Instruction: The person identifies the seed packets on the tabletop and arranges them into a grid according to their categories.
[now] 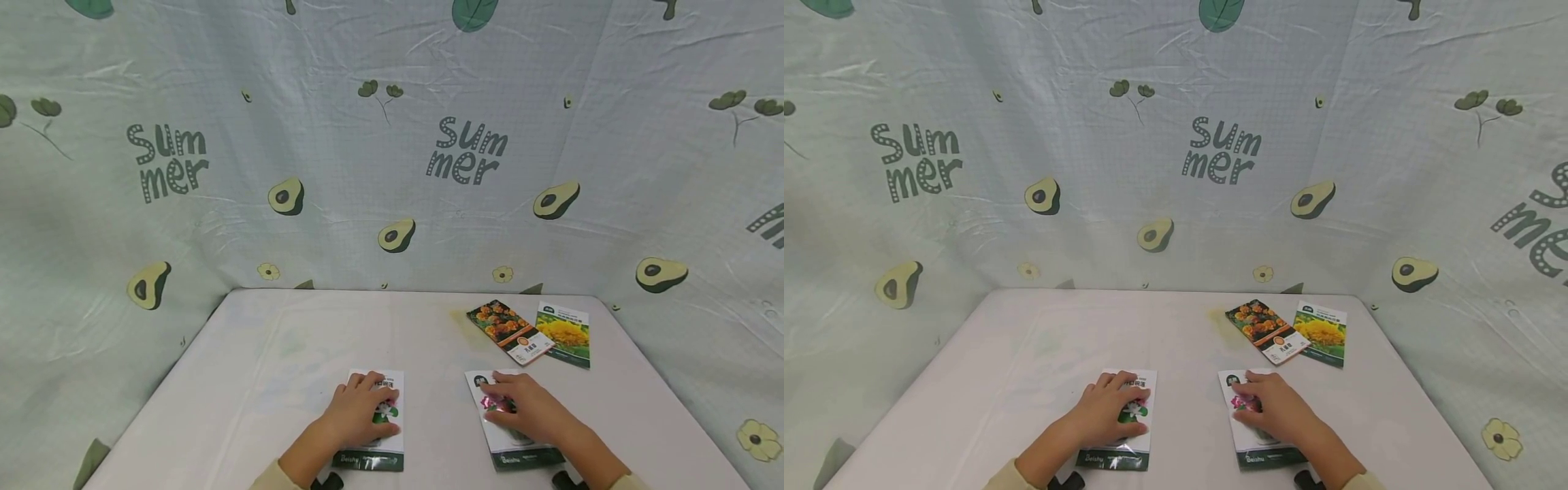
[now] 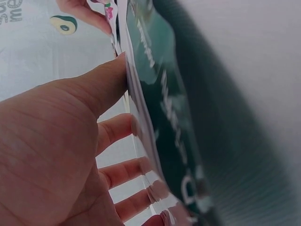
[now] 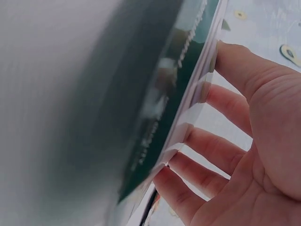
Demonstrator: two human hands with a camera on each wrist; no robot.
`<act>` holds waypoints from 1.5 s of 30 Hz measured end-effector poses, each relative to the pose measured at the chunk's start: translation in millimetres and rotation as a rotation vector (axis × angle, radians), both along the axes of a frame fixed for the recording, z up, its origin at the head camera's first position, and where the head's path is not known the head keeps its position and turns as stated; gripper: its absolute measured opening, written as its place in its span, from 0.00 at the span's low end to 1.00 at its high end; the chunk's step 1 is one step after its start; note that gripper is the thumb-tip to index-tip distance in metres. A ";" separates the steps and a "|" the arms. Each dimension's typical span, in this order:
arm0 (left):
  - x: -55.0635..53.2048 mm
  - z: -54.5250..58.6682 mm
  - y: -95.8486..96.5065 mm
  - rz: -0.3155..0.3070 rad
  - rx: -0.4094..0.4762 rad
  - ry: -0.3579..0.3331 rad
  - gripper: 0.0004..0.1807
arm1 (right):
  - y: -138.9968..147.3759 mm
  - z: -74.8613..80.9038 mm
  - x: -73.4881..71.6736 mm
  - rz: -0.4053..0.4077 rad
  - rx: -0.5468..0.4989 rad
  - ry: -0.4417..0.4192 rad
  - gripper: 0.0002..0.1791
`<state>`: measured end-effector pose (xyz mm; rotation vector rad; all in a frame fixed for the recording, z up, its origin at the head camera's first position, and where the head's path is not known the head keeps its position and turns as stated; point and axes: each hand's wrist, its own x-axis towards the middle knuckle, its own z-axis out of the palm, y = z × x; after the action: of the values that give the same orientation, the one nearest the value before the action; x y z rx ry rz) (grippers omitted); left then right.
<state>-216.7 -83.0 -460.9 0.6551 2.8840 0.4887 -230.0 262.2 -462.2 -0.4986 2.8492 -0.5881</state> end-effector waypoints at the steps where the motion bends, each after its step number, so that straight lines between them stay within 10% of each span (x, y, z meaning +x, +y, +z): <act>1: 0.1 -0.4 0.2 0.000 -0.004 -0.001 0.32 | -1.0 -0.3 -0.1 -0.005 0.003 0.001 0.31; 45: 1.9 -1.2 1.4 0.001 0.003 0.036 0.32 | -39.9 -5.6 -0.8 -0.005 0.033 0.090 0.28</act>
<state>-214.8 -81.6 -462.1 0.6703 2.9176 0.4866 -230.8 222.3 -467.8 -0.5258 2.9405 -0.5315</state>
